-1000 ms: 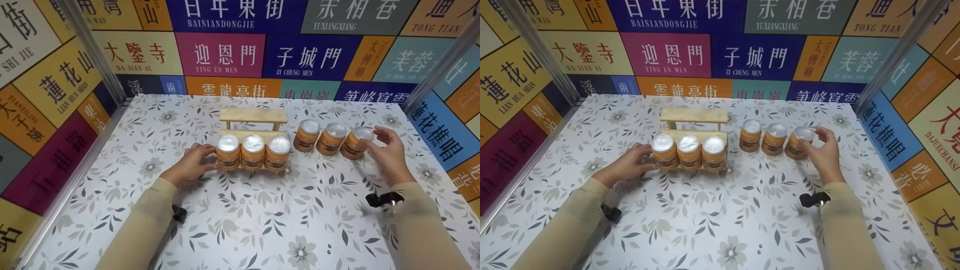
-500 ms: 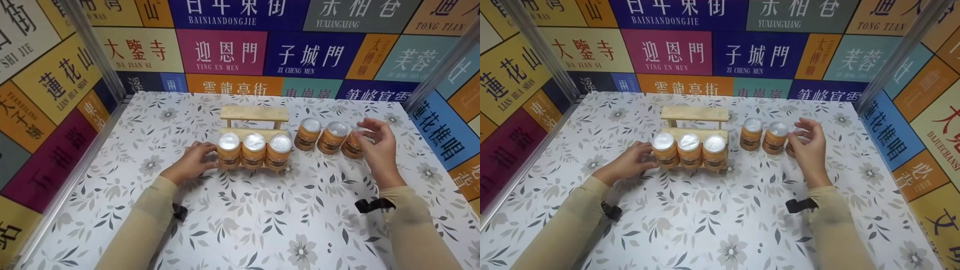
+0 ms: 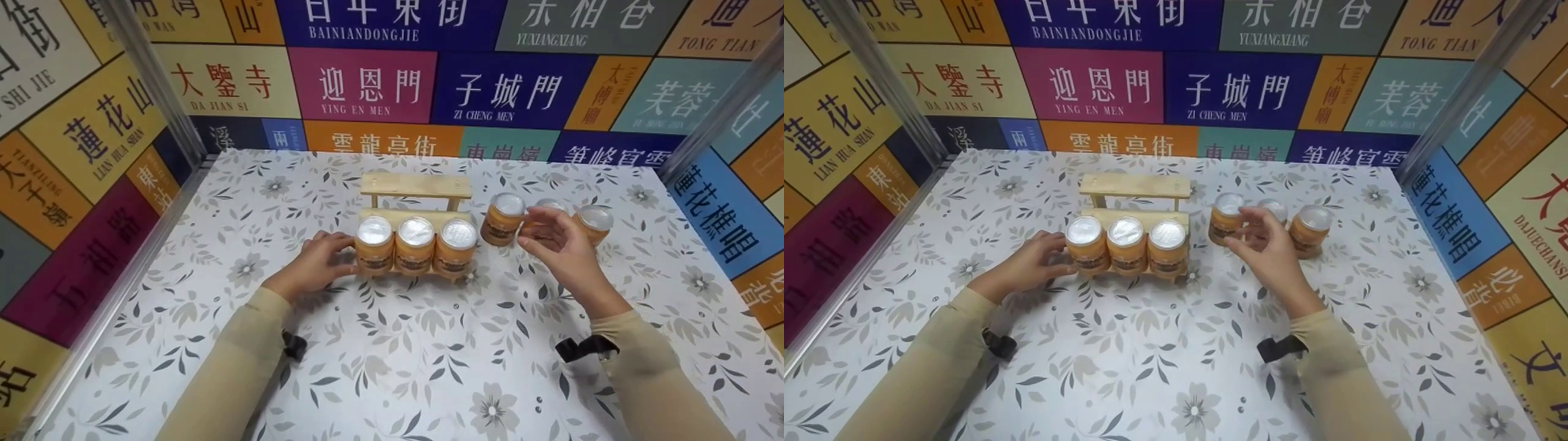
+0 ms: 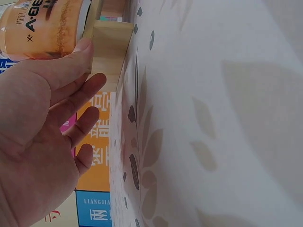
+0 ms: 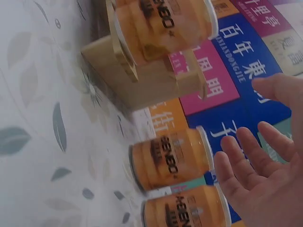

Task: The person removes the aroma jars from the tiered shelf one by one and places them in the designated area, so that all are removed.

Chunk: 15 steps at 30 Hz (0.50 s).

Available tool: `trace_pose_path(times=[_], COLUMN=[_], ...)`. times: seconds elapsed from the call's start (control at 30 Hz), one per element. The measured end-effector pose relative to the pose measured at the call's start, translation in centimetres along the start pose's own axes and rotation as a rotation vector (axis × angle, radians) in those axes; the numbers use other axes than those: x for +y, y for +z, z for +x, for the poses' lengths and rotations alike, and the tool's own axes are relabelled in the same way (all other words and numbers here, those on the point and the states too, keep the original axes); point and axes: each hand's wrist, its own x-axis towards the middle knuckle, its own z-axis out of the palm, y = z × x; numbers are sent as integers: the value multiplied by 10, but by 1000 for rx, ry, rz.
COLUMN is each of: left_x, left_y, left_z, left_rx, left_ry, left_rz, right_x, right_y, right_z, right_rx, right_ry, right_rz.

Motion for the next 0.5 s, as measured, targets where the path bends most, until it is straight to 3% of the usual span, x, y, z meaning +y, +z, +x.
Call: trace_pose_path(times=[0.2,0.5], left_x=[1,1], left_y=[-1,-1], left_z=[1,2], left_rx=[-22,-24], left_ry=[-37,-26], left_rz=[-15,-17], right_x=[-1,-1], right_y=[19,40], right_z=[6,11], right_rx=[-92,-192], right_ry=[-9,-45], right_rz=[-28,-35])
